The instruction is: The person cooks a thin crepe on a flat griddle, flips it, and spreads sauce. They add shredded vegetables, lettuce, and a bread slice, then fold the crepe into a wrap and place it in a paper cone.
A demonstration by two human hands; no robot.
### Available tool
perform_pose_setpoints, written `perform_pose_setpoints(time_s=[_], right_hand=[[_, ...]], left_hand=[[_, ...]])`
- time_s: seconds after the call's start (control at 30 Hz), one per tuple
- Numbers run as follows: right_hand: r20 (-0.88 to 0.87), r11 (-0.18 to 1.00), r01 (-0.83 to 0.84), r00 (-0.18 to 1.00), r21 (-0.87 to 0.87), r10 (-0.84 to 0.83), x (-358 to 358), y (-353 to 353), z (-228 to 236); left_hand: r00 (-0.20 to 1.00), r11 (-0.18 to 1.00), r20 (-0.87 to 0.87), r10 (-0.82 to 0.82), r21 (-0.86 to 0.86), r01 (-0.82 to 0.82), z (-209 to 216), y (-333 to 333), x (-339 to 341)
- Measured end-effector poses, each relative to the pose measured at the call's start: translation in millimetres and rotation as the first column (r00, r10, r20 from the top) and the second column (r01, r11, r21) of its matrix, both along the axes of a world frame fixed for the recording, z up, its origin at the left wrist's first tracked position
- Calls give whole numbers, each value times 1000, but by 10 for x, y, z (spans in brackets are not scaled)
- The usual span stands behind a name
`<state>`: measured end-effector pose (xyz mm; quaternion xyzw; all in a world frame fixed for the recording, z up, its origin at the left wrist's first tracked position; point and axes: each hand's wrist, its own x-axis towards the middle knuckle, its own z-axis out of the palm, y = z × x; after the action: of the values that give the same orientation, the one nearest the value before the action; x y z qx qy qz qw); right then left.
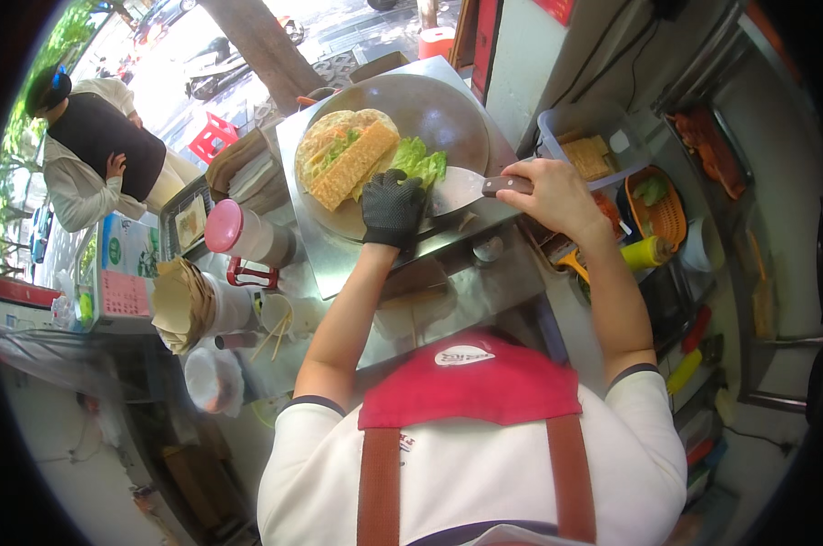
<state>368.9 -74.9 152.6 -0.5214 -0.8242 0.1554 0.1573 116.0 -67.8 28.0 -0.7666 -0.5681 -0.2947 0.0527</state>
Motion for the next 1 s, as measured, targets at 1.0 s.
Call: perform_pose_setpoints(time_s=[1.0], right_hand=[[-53,984,49,998,171,-41,-688,-770,-1333]], left_hand=[[846,914,372,382,-14,-406,159,-1455,-396]])
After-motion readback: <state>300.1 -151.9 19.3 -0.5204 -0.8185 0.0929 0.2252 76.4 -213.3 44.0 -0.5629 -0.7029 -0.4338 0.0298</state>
